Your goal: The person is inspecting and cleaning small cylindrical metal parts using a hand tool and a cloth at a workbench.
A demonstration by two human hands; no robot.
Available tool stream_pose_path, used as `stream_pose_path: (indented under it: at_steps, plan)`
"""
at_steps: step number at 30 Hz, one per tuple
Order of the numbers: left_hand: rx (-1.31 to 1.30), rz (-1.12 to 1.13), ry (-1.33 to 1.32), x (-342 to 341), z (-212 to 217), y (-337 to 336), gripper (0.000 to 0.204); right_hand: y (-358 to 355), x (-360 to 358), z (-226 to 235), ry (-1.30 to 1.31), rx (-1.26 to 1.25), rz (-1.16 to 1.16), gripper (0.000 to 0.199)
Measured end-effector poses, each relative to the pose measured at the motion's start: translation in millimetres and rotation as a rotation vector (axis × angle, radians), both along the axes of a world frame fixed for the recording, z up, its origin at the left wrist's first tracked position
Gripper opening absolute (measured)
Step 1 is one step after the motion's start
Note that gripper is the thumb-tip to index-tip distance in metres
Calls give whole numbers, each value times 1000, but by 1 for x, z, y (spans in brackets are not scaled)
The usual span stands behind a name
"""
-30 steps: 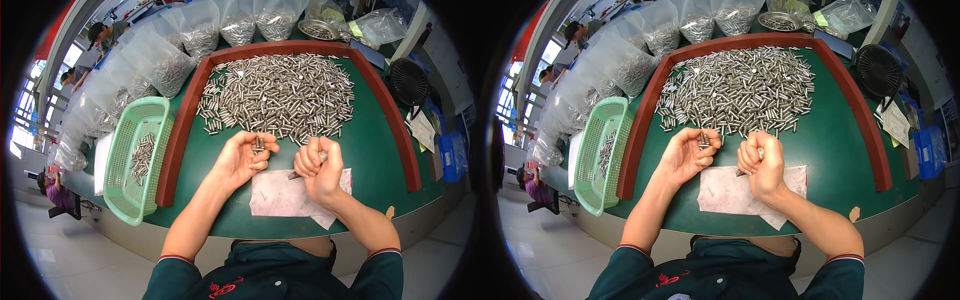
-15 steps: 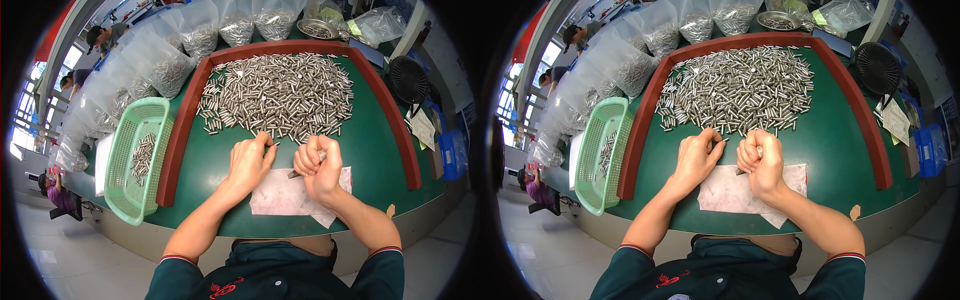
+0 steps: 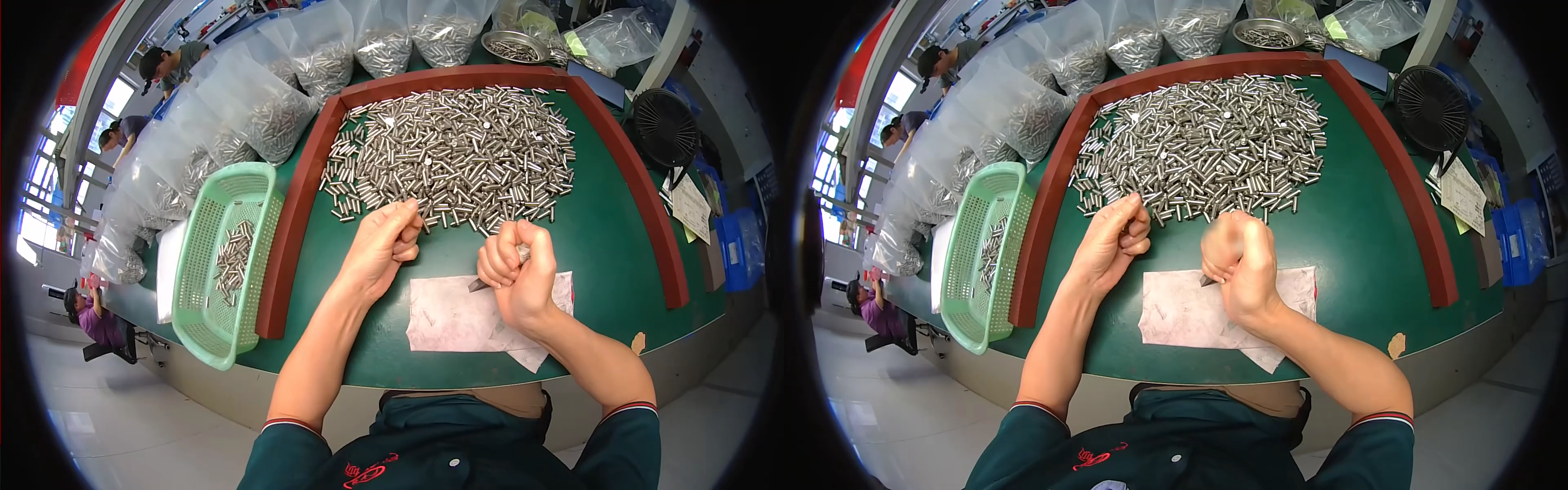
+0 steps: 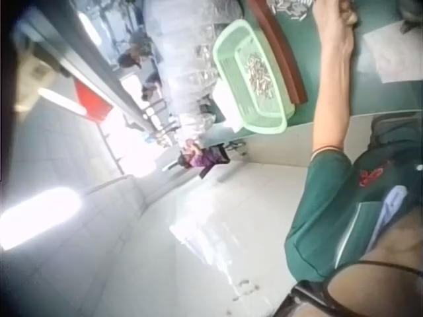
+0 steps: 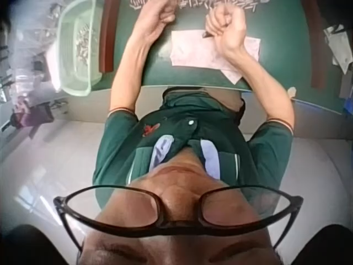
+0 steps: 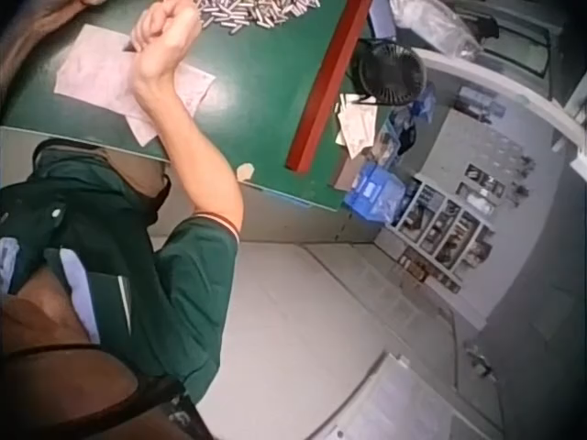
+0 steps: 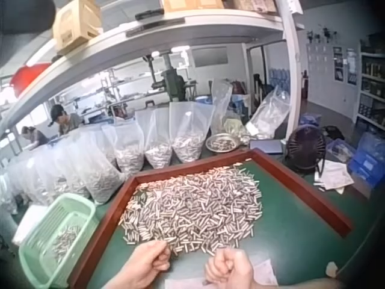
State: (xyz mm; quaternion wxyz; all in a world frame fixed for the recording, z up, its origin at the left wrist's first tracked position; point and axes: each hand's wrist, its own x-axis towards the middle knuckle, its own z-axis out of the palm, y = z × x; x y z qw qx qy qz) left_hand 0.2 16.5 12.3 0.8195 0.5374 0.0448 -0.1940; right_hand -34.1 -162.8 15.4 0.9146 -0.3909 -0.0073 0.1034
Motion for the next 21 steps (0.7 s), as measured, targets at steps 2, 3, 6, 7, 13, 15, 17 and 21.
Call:
stream_pose_path:
  at_steps: [2,3,6,7,13,15,17,21]
  plan:
    - [-17,63,24,1,-1,0,29,0,1,-2,-2,0,-2,33]
    - [-27,82,29,2,-1,1,30,-1,0,-1,-7,2,1,33]
    - [317,96,-159,2,-4,2,27,-1,0,-1,-10,9,1,33]
    - [588,100,-312,2,-6,2,24,-1,0,-1,-9,10,-1,33]
    - [1076,17,-550,-9,1,-16,16,-1,0,1,20,28,3,35]
    - [1152,-13,-623,-11,-3,-18,15,-1,0,1,17,24,-4,36]
    - [1170,-13,-659,-11,-7,-18,12,1,0,1,23,23,-1,35]
    - [495,-33,-312,-7,-1,-12,15,0,0,0,17,11,-7,35]
